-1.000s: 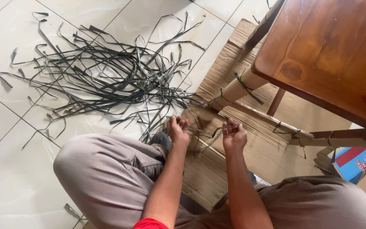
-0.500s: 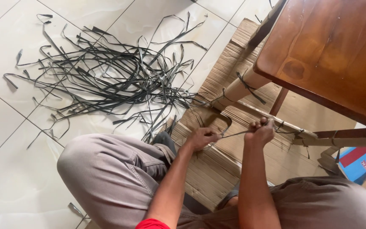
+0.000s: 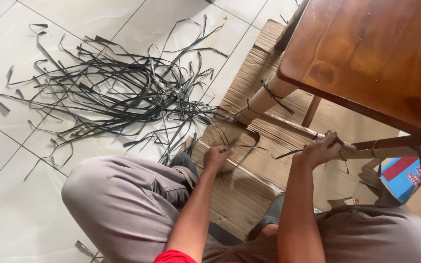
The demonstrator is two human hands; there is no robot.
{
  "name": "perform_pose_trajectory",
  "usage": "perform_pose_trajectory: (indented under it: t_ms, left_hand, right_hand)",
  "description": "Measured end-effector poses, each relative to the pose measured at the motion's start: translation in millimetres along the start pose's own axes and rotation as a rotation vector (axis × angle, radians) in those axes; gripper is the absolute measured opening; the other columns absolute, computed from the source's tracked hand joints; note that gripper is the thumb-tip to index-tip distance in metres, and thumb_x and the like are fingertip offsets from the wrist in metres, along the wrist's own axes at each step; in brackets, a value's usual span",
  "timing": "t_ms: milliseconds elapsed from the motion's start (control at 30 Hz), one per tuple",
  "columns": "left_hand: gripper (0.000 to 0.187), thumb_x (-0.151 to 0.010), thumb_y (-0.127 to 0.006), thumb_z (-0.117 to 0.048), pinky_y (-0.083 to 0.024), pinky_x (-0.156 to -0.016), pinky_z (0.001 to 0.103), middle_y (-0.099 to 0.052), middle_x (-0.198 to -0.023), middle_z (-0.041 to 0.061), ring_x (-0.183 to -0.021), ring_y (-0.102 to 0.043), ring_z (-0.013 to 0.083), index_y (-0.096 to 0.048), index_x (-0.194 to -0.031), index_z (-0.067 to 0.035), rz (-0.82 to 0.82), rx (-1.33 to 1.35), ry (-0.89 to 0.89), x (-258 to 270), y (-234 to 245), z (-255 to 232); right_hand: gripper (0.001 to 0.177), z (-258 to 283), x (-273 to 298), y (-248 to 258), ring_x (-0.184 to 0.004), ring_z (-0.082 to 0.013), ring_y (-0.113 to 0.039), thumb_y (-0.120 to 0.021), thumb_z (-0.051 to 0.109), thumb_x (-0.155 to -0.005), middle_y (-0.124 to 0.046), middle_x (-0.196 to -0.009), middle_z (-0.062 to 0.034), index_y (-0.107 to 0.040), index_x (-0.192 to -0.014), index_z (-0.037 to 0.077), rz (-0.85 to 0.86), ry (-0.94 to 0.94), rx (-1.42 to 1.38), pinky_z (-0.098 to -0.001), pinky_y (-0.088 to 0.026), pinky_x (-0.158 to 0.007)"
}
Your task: Wrapping and tying plastic straps around the legs of a wooden chair for protection
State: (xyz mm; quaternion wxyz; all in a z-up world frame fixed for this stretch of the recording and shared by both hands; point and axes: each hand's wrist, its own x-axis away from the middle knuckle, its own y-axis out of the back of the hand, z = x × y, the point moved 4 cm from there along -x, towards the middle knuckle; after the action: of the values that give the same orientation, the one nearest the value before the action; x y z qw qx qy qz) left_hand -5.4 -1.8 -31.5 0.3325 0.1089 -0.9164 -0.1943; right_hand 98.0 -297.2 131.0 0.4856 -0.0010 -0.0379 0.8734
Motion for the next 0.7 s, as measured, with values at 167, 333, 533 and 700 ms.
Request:
perform_pose_trajectory:
  t_ms: [167, 333, 533, 700]
  left_hand:
    - [0.027, -0.084, -0.075, -0.036, -0.053, -0.097, 0.053, -0.077, -0.099, 0.019, -0.111, -0.068, 0.0432, -0.081, -0.096, -0.012, 0.279, -0.178, -0.300, 27, -57, -2]
    - [0.026, -0.083, -0.069, -0.045, -0.048, -0.110, 0.043, -0.067, -0.123, 0.006, -0.126, -0.060, 0.0311, -0.082, -0.101, -0.031, 0.262, -0.490, -0.408, 12, -104, 37]
    - [0.039, -0.091, -0.061, -0.036, -0.035, -0.119, 0.054, -0.052, -0.152, 0.008, -0.147, -0.041, 0.0290, -0.064, -0.128, -0.023, 0.098, -0.503, -0.236, 41, -54, -4]
    - [0.028, -0.092, -0.056, -0.030, -0.011, -0.130, 0.048, -0.067, -0.137, 0.018, -0.147, -0.045, 0.0278, -0.076, -0.100, -0.013, -0.094, -0.646, -0.321, -65, -81, 84]
  right_hand:
    - [0.018, 24, 15, 12, -0.053, -0.0046, -0.042, -0.059, 0.032, -0.104, -0.043, -0.070, 0.0051, -0.060, -0.101, 0.014, 0.011, 0.057, -0.031, -0.0186, -0.037, -0.039]
    - [0.020, 23, -8, 34, -0.080, -0.0125, -0.049, -0.064, 0.030, -0.102, -0.058, -0.090, -0.0025, -0.063, -0.102, 0.010, -0.114, 0.229, -0.074, -0.0267, -0.045, -0.066]
    - [0.025, 84, 2, 45, -0.102, -0.0176, -0.058, -0.067, 0.025, -0.108, -0.066, -0.105, -0.0144, -0.064, -0.112, 0.000, -0.082, 0.495, -0.018, -0.0383, -0.048, -0.100]
    - [0.015, 121, 19, 36, -0.098, -0.0180, -0.063, -0.067, 0.014, -0.108, -0.067, -0.102, -0.0131, -0.066, -0.111, 0.000, 0.001, 0.661, 0.014, -0.0368, -0.051, -0.097]
